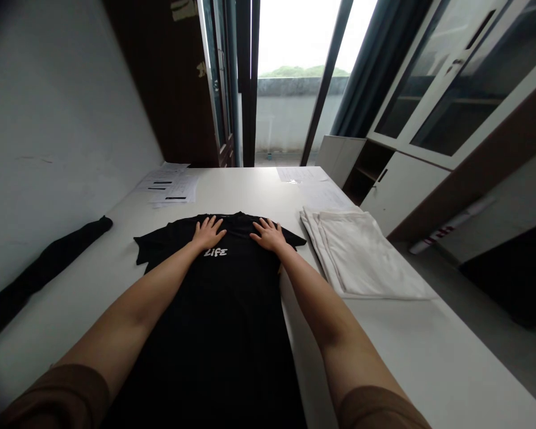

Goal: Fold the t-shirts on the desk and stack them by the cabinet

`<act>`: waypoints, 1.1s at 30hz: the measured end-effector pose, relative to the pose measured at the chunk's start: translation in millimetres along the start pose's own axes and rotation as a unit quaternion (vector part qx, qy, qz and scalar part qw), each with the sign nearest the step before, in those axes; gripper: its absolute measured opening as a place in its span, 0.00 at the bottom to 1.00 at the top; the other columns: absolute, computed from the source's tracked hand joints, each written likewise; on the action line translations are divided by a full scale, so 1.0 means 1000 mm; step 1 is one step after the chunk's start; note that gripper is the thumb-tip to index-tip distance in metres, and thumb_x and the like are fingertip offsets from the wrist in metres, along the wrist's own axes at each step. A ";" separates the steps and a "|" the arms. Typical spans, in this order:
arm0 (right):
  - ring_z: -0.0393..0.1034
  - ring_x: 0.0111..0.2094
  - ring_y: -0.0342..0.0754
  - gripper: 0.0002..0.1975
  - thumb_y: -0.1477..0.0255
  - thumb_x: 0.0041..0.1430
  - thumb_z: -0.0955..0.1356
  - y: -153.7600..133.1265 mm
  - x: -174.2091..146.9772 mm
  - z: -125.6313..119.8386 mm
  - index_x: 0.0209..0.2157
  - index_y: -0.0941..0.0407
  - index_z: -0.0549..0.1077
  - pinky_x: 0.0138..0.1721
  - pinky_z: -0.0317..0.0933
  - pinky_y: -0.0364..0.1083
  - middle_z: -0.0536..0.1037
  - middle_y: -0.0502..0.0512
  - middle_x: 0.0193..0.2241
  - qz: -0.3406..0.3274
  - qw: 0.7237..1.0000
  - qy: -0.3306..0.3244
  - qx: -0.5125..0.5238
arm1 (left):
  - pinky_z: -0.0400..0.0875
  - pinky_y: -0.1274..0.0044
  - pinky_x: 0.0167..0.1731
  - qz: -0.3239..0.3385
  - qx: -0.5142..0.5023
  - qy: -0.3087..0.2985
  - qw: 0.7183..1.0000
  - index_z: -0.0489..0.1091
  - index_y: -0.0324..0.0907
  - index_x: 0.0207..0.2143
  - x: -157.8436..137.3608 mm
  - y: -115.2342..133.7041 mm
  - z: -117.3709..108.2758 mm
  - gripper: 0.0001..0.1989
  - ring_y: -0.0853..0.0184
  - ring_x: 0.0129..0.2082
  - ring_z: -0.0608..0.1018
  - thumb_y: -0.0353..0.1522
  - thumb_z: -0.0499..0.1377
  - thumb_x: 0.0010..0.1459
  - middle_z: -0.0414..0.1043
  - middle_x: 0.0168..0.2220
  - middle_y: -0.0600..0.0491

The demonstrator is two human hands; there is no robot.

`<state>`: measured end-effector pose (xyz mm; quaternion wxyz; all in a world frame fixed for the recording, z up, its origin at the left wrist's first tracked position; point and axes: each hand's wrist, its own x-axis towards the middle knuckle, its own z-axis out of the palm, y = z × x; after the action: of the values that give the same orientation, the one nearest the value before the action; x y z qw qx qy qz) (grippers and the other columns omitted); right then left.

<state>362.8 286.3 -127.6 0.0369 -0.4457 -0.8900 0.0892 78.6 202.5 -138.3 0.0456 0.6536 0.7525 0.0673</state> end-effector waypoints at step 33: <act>0.44 0.72 0.59 0.29 0.56 0.70 0.60 0.022 -0.128 0.002 0.69 0.48 0.61 0.69 0.42 0.61 0.56 0.54 0.71 0.015 0.997 0.078 -0.010 | 0.48 0.55 0.67 -0.191 0.076 0.007 0.979 0.51 0.48 0.72 -0.131 -0.159 -0.041 0.36 0.51 0.73 0.51 0.53 0.40 0.69 0.46 0.74 0.47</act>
<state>456.5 196.9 -131.9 0.1004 -0.4653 -0.8783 0.0458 -64.3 49.1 -126.4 0.0025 0.4984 0.8669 0.0048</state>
